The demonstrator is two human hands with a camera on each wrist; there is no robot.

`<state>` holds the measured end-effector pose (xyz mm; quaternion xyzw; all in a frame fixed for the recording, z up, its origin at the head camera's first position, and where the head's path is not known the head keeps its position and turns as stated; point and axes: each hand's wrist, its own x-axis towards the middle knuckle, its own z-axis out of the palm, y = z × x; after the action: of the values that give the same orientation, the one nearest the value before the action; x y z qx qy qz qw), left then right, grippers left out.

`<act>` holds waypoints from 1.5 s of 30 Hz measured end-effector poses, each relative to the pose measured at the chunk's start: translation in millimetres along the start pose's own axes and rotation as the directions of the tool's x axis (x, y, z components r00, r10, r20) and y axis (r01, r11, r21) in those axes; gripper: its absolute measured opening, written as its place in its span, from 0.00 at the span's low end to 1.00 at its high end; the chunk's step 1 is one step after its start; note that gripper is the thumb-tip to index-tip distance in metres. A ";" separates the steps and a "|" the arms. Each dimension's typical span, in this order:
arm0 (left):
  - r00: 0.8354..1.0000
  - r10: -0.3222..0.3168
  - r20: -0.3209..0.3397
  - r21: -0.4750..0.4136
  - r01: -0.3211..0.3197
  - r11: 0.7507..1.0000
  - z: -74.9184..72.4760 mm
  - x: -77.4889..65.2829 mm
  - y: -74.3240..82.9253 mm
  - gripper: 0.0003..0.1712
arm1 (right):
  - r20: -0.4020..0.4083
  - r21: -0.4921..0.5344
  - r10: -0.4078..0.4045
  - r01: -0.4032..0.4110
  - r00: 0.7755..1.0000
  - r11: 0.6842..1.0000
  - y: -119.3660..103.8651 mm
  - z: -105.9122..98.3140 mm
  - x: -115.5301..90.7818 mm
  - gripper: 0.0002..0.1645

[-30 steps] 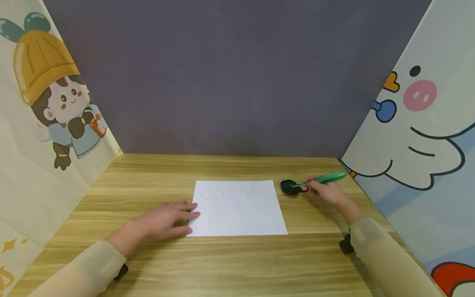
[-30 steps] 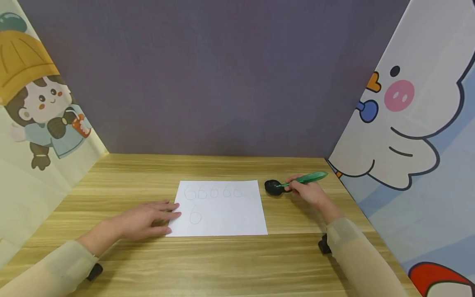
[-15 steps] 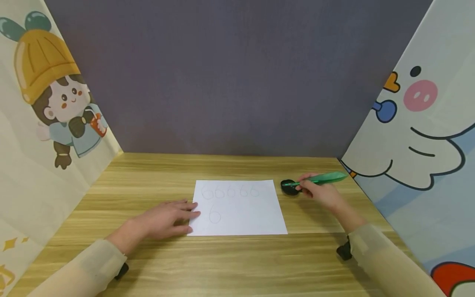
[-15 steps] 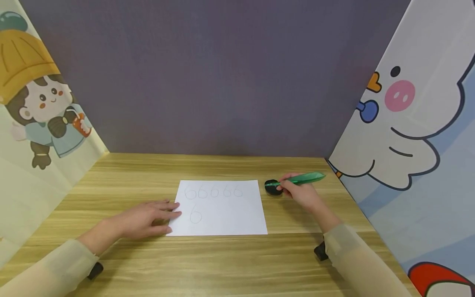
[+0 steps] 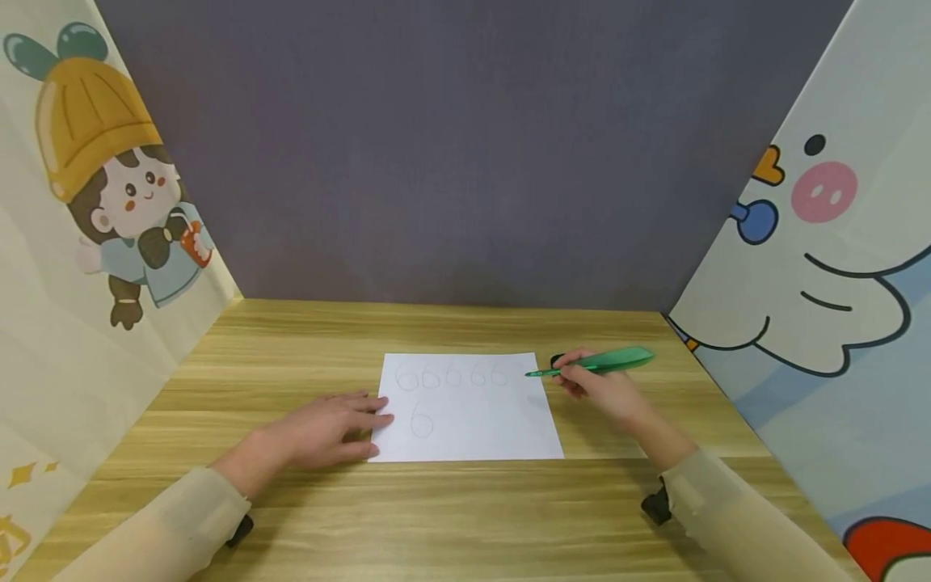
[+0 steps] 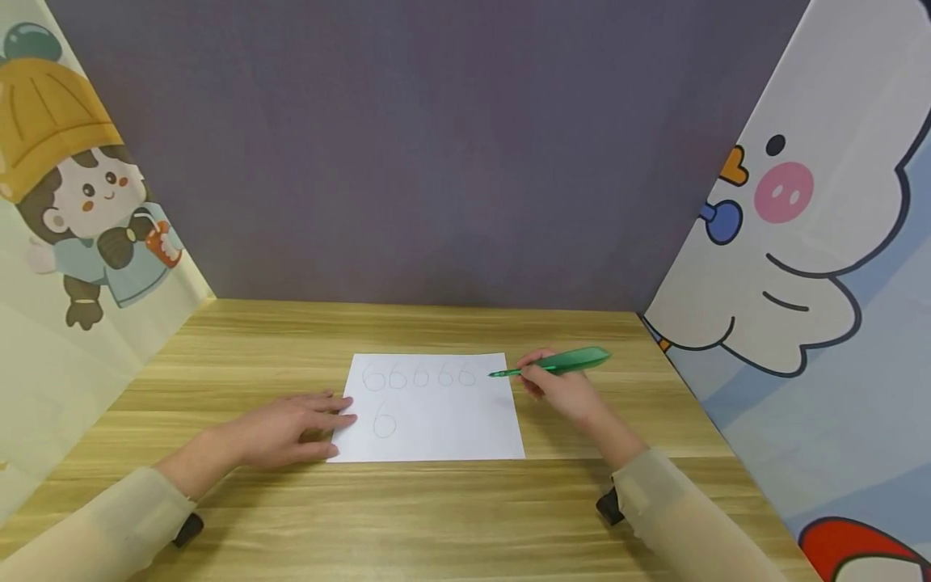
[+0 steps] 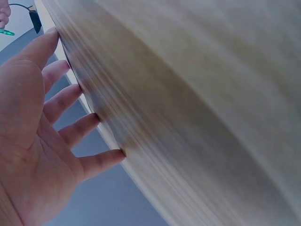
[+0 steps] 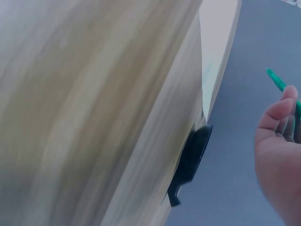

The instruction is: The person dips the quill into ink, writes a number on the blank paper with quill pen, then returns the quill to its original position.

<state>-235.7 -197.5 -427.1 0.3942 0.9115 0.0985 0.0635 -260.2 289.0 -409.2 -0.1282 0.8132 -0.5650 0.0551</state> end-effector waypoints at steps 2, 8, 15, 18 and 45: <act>1.000 0.002 -0.002 0.002 -0.002 1.000 0.1 0.1 0.1 0.33 | 0.007 0.002 -0.004 0.004 1.000 1.000 -0.6 4.6 0.7 0.22; 1.000 0.009 -0.004 0.006 -0.009 1.000 0.0 0.3 0.0 0.33 | 0.033 0.026 -0.005 0.004 0.999 1.000 -6.7 19.6 3.6 0.21; 1.000 0.007 0.000 0.010 -0.007 1.000 -0.3 0.7 0.1 0.34 | 0.038 0.021 0.001 -0.002 0.999 1.000 -7.2 36.3 7.2 0.20; 1.000 0.008 0.000 0.010 -0.008 1.000 -0.1 0.9 0.2 0.33 | 0.044 0.019 -0.017 0.016 0.999 1.000 -6.7 41.8 9.3 0.20; 1.000 0.024 -0.012 0.013 -0.024 1.000 2.0 0.8 -2.3 0.33 | 0.101 0.052 0.004 -0.010 0.995 0.999 -9.2 86.7 30.5 0.19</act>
<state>-237.5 -198.2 -429.7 0.4050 0.9077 0.0958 0.0544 -267.9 199.3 -429.7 -0.1524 0.7946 -0.5789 0.1015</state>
